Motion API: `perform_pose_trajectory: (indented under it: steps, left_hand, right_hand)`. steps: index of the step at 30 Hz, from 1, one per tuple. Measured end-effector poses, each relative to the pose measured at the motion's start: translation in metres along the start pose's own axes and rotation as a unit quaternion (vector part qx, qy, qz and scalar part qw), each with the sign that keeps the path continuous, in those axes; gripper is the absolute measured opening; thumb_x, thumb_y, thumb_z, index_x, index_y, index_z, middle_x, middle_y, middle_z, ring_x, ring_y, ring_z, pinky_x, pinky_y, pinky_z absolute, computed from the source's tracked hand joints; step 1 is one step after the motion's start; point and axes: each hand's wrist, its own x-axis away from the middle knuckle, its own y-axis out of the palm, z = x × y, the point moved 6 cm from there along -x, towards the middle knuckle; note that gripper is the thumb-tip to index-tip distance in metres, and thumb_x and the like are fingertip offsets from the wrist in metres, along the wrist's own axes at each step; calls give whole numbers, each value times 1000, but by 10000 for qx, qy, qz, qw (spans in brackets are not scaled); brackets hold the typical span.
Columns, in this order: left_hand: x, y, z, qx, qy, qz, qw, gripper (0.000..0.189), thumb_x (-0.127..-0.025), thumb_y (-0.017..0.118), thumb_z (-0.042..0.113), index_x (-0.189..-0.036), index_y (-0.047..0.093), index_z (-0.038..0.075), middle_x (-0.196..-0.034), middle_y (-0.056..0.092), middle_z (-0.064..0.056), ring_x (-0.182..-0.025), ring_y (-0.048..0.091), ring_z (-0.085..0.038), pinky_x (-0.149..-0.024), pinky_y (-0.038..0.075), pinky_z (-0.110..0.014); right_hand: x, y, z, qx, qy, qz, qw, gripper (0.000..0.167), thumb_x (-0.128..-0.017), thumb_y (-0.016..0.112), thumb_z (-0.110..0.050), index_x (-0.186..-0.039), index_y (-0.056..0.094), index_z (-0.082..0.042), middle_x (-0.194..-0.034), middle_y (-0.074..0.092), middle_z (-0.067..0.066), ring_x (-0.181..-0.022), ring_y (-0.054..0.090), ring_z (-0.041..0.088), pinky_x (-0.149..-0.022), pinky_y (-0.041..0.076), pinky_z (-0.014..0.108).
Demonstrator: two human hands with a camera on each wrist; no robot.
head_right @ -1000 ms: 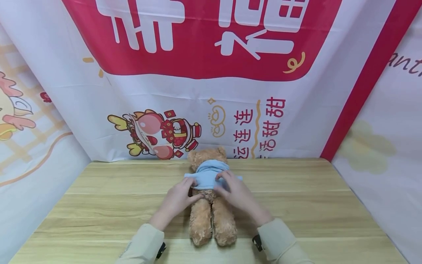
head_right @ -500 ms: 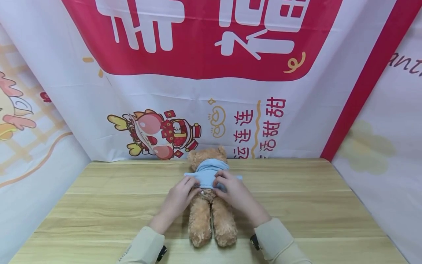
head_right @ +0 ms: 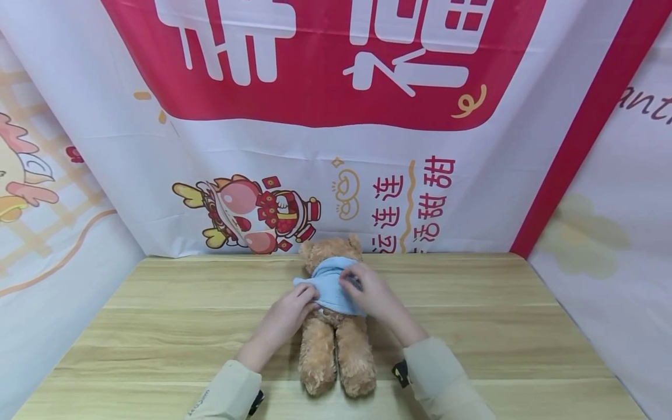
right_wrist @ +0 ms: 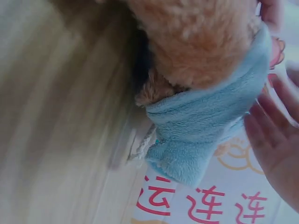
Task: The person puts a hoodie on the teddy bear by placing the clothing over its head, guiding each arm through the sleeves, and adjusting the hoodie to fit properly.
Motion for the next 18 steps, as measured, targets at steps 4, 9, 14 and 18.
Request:
perform_pose_trajectory:
  steps: [4,9,14,18]
  left_hand:
    - [0,0,0,134,170,-73,9997,12,-92,61,13,-103,63,14,-107,62,0,-90,65,-17,-81,55,-28]
    - [-1,0,-4,283,-85,-172,9994,14,-92,61,12,-105,63,15,-110,61,-1,-93,66,-19,-81,55,-30]
    - [0,3,-13,470,-377,-366,9975,16,-91,62,15,-106,61,12,-107,63,-2,-96,66,-19,-83,55,-32]
    - [2,5,-13,552,-74,-663,9962,17,-91,61,8,-107,60,12,-109,65,-1,-102,64,-16,-87,54,-30]
  right_hand:
    - [-24,-5,8,191,102,472,9987,17,-94,53,-1,-106,64,3,-109,64,19,-108,59,34,-94,49,48]
    - [-47,0,21,682,607,1,9958,27,-98,46,-2,-119,63,-3,-122,63,17,-119,57,33,-102,45,46]
    - [-56,3,24,1396,409,-224,9891,37,-94,46,4,-127,61,-8,-128,61,15,-123,54,33,-106,42,46]
    - [-55,6,22,1750,382,-521,9824,38,-94,57,-7,-130,60,-16,-125,61,15,-117,57,34,-100,46,47]
